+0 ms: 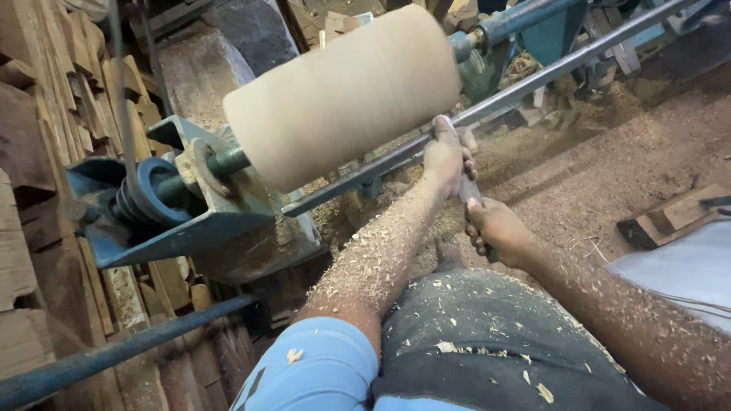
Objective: The person shapes a spinning wooden cylinder mounted on a lathe, holding a chisel against the rotating wood with both hands to smooth and form its surface. Wood shavings accumulate on their arms and lap as they work the tool along the piece throughout the clip.
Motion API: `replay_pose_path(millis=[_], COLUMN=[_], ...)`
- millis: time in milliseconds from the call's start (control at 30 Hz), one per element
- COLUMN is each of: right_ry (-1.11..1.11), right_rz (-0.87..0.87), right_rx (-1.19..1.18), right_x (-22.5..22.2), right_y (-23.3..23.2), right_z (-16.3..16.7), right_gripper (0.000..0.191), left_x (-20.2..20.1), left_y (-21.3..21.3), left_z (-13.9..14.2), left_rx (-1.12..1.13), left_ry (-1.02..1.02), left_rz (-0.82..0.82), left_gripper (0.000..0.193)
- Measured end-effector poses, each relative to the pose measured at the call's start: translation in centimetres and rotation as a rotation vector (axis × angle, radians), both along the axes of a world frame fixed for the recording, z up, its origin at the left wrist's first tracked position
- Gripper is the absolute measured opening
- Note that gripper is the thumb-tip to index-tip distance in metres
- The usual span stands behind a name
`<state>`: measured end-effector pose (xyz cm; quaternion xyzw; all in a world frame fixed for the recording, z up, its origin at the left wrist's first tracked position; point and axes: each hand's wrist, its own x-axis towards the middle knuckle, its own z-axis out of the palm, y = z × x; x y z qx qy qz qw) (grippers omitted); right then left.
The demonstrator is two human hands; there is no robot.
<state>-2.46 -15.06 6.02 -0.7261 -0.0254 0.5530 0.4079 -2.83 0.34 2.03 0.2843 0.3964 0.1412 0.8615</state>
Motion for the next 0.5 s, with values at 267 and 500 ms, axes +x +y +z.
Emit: replay_pose_path(millis=[267, 500], right_ry=[0.088, -0.024], right_rz=[0.209, 0.055], right_rx=[0.053, -0.018], right_x=[-1.1, 0.0], right_y=[-0.2, 1.6], right_z=[-1.8, -8.7], right_gripper=[0.030, 0.045], left_x=[-4.9, -13.2], left_y=[0.8, 0.0], left_z=[0.4, 0.2], left_rx=[-0.026, 0.300], left_ry=[0.046, 0.046], left_rz=[0.079, 0.172], left_gripper=[0.072, 0.071])
